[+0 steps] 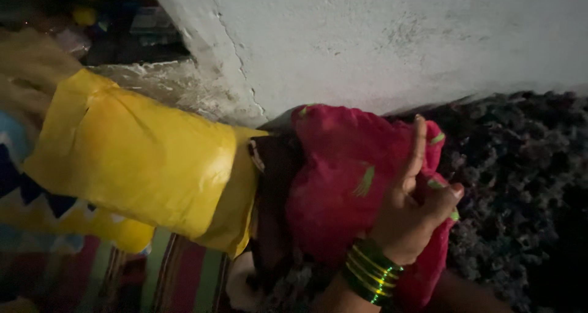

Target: The person puts dark fibrous material into a pink and green bag by hand.

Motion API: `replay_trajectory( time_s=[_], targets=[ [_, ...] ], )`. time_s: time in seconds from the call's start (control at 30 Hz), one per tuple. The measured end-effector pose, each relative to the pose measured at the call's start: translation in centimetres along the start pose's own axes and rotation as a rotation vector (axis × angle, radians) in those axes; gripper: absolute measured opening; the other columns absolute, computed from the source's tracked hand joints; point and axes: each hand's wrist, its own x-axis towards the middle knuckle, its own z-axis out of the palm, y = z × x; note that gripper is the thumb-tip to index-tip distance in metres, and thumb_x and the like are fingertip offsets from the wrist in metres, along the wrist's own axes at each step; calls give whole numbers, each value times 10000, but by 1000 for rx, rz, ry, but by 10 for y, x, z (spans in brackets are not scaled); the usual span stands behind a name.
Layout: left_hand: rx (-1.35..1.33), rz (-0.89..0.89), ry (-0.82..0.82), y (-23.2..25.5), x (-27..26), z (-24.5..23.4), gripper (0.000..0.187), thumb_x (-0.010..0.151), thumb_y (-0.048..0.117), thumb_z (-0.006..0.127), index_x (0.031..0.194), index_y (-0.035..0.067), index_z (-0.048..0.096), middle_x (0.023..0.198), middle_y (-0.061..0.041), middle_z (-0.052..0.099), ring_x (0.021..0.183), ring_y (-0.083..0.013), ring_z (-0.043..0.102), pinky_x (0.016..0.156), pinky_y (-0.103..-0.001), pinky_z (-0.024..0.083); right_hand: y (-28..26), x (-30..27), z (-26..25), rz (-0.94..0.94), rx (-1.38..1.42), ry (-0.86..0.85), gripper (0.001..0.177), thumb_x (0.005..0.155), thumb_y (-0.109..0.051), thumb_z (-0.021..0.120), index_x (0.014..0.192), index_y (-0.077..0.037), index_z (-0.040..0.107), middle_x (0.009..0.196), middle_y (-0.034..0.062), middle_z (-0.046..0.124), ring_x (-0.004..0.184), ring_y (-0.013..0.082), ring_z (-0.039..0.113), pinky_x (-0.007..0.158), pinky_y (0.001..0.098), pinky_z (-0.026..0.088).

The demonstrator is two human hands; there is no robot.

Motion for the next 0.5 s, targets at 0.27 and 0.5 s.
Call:
replay_trajectory(
  time_s=[0.27, 0.5],
  targets=[
    [87, 6, -24, 18, -6, -4, 909, 998, 108, 597, 1739, 192, 77, 847, 72, 600, 716, -16, 503, 669, -195, 474, -10, 18, -11, -71, 20, -1, 417, 897, -139, 569, 1305, -92, 641, 1279, 180, 622, 1145, 325, 598, 942, 389, 488],
    [434, 144, 317, 56, -3, -79, 797, 948, 57, 660, 1660, 166, 321, 882, 69, 551, 740, -38, 480, 703, -197, 481, -21, 30, 21, -137, 46, -143, 443, 890, -126, 569, 1328, -89, 628, 1325, 190, 609, 1193, 336, 590, 976, 390, 480]
  ],
)
